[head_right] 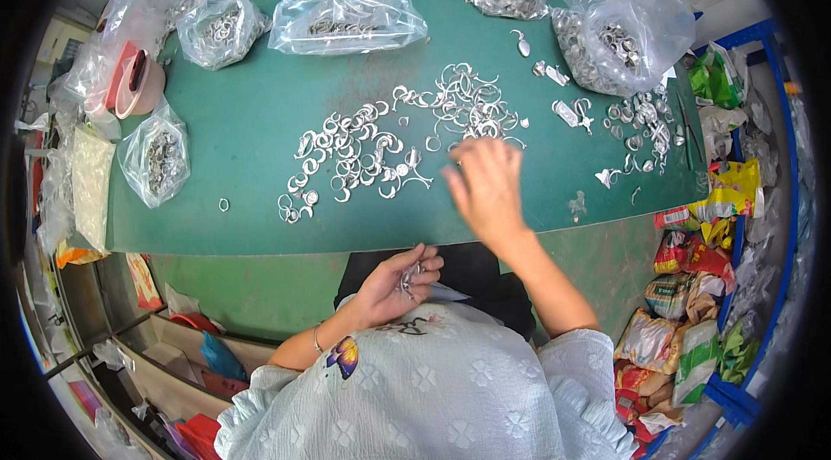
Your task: The person sorts through a pile of small, crescent-shaped metal hardware components on a green table, picking them up and placing them into a plastic bag.
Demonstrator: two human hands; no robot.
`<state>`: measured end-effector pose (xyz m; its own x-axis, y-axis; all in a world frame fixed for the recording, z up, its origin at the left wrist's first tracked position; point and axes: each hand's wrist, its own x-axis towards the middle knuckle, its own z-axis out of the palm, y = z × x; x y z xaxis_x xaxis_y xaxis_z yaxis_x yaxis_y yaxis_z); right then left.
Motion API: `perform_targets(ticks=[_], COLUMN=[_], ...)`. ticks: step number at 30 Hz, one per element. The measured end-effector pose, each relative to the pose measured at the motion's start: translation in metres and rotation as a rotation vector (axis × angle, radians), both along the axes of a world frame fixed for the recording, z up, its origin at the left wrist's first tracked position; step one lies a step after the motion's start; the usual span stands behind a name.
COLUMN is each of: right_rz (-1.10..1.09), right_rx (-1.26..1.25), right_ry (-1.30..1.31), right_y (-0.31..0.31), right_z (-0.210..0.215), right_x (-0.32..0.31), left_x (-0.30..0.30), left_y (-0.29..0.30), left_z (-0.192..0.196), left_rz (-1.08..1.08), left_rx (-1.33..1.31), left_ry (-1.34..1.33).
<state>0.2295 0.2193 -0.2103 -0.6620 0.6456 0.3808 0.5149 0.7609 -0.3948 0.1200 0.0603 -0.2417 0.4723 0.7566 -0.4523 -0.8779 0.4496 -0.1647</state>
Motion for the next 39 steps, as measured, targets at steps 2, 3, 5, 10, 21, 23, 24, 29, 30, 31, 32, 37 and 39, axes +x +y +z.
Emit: perform_targets(ticks=[2, 3, 5, 10, 21, 23, 24, 29, 30, 31, 32, 37, 39], right_rz=[0.084, 0.099, 0.153, 0.392, 0.402, 0.443, 0.419, 0.132, 0.132, 0.134, 0.134, 0.111, 0.021], right_rx=[-0.026, -0.016, -0.031, -0.317, -0.464, -0.436, -0.465, -0.276, -0.243, -0.215, -0.186, -0.289, -0.369], right_ry=[-0.022, -0.038, -0.061, -0.013, 0.064, 0.094, 0.154, 0.143, 0.113, 0.08, 0.048, 0.196, 0.135], right_y=[-0.012, -0.015, -0.017, -0.042, -0.047, -0.045, -0.04, -0.018, -0.015, -0.014, -0.012, 0.005, 0.004], right_z=[-0.003, -0.013, -0.018, 0.003, 0.015, 0.017, 0.011, -0.005, -0.008, -0.011, -0.013, -0.019, -0.012], right_x=[-0.009, -0.01, -0.01, 0.014, 0.01, 0.004, 0.002, -0.04, -0.046, -0.052, -0.056, -0.042, -0.036], left_x=[0.001, 0.004, 0.004, 0.001, 0.002, 0.005, 0.006, 0.0, 0.0, 0.0, -0.001, -0.006, -0.01], left_y=[0.001, 0.002, 0.002, -0.009, -0.01, -0.012, -0.012, -0.009, -0.008, -0.009, -0.009, -0.011, -0.011], left_z=[0.0, 0.003, 0.006, -0.008, -0.023, -0.02, -0.019, -0.011, -0.008, -0.006, -0.006, -0.006, -0.006], left_rz=[-0.021, -0.036, -0.026, 0.121, 0.179, 0.169, 0.165, 0.074, 0.065, 0.057, 0.052, 0.07, 0.078], left_rx=[0.004, 0.019, 0.036, 0.02, 0.147, 0.081, 0.047, 0.142, 0.154, 0.162, 0.144, 0.134, 0.18], left_ry=[0.125, 0.191, 0.249, 0.075, -0.067, 0.023, 0.068, 0.228, 0.265, 0.3, 0.291, 0.151, 0.128])
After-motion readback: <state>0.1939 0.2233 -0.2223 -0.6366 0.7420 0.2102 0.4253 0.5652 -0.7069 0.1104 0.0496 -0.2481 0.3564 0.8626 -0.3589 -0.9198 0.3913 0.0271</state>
